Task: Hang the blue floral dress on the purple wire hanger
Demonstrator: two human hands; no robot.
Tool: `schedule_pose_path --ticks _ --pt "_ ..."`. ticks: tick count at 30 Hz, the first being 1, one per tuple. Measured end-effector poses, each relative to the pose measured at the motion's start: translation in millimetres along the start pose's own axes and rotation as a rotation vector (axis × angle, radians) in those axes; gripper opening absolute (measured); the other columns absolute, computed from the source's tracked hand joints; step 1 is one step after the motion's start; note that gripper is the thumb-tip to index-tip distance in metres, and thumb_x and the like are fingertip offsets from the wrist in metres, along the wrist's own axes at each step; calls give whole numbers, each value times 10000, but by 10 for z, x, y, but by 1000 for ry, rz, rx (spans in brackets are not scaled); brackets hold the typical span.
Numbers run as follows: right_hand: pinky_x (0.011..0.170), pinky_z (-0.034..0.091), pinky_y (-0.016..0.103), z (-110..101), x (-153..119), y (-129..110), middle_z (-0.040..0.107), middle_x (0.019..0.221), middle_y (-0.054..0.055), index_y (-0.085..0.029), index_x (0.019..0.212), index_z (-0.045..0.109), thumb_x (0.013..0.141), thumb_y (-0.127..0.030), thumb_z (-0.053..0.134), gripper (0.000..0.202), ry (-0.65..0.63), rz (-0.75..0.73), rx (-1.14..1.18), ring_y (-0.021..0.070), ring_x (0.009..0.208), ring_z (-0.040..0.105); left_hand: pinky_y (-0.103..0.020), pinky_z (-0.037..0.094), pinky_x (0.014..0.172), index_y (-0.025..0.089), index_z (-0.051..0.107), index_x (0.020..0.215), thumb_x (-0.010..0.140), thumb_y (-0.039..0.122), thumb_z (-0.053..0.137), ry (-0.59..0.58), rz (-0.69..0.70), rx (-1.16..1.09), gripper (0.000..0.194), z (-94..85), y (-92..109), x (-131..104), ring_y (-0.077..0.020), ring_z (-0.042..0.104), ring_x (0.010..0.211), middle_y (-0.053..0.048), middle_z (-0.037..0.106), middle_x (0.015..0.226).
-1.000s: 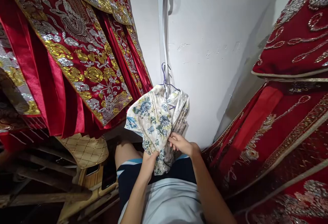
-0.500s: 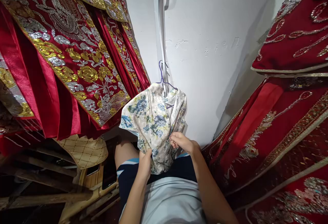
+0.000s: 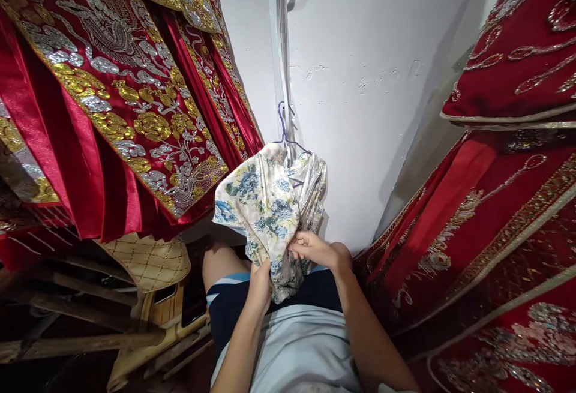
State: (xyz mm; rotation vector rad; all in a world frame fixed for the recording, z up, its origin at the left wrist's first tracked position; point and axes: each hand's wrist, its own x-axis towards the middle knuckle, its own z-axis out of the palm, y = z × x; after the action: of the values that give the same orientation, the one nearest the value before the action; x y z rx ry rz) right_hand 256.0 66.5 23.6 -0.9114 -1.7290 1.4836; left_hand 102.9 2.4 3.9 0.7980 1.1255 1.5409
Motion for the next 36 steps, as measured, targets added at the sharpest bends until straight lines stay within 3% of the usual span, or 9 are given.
schedule_pose_path --ticks 3,6,11,13,17,20,23,31,36 --pt "507 352 230 -45 -52 -55 610 609 8 -149 750 636 848 -366 614 239 11 7 28 102 524 486 -398 492 969 195 638 1178 738 345 697 18 3 30 469 -88 -7 79 -279 669 1062 -104 725 1034" --pt "499 329 229 -99 -126 -106 575 553 0 -145 676 653 824 -358 635 260 52 11 36 95 504 461 -360 503 900 184 623 1098 750 295 659 163 65 108 368 -242 63 225 -257 659 998 -93 695 986" --pt "475 303 228 -142 -215 -192 554 472 -4 -142 691 713 814 -355 640 257 -2 88 -29 95 463 429 -278 451 851 209 520 1061 711 222 680 476 639 233 386 -324 196 253 -178 568 980 -40 567 1052" --pt "467 303 223 -88 -201 -222 568 468 -3 -138 736 730 818 -360 636 254 -31 105 -49 94 451 430 -273 435 851 211 531 1035 729 187 651 318 733 355 329 -212 175 155 -177 554 984 -40 556 1060" --pt "444 305 219 138 -157 -220 584 469 -7 -131 762 717 796 -361 643 244 -25 119 24 84 407 425 -261 423 758 195 556 970 731 150 596 -117 539 596 247 52 66 37 -177 555 848 -15 576 884" --pt "415 271 218 279 -157 -178 575 464 -14 -130 761 705 784 -387 651 264 57 97 140 70 368 396 -239 363 640 198 493 804 787 162 531 -163 491 626 54 121 15 92 -146 471 663 34 467 677" --pt "395 250 216 226 -108 -272 537 444 -25 -124 734 708 774 -450 680 330 170 39 221 60 362 366 -240 333 631 201 408 681 826 172 498 -204 566 671 173 105 -22 193 -139 435 642 34 413 643" --pt "363 232 186 -459 571 -1558 543 477 -15 -102 694 704 787 -267 708 189 522 -278 299 40 382 368 -245 280 586 203 359 663 853 171 498 -334 646 816 237 103 -327 441 -124 378 603 33 362 658" --pt "367 258 183 -315 682 -1599 575 482 -25 -131 784 701 808 -348 670 220 476 -386 206 51 364 399 -251 363 625 192 482 722 843 228 586 -372 669 896 164 115 -137 541 -144 480 655 13 490 693"
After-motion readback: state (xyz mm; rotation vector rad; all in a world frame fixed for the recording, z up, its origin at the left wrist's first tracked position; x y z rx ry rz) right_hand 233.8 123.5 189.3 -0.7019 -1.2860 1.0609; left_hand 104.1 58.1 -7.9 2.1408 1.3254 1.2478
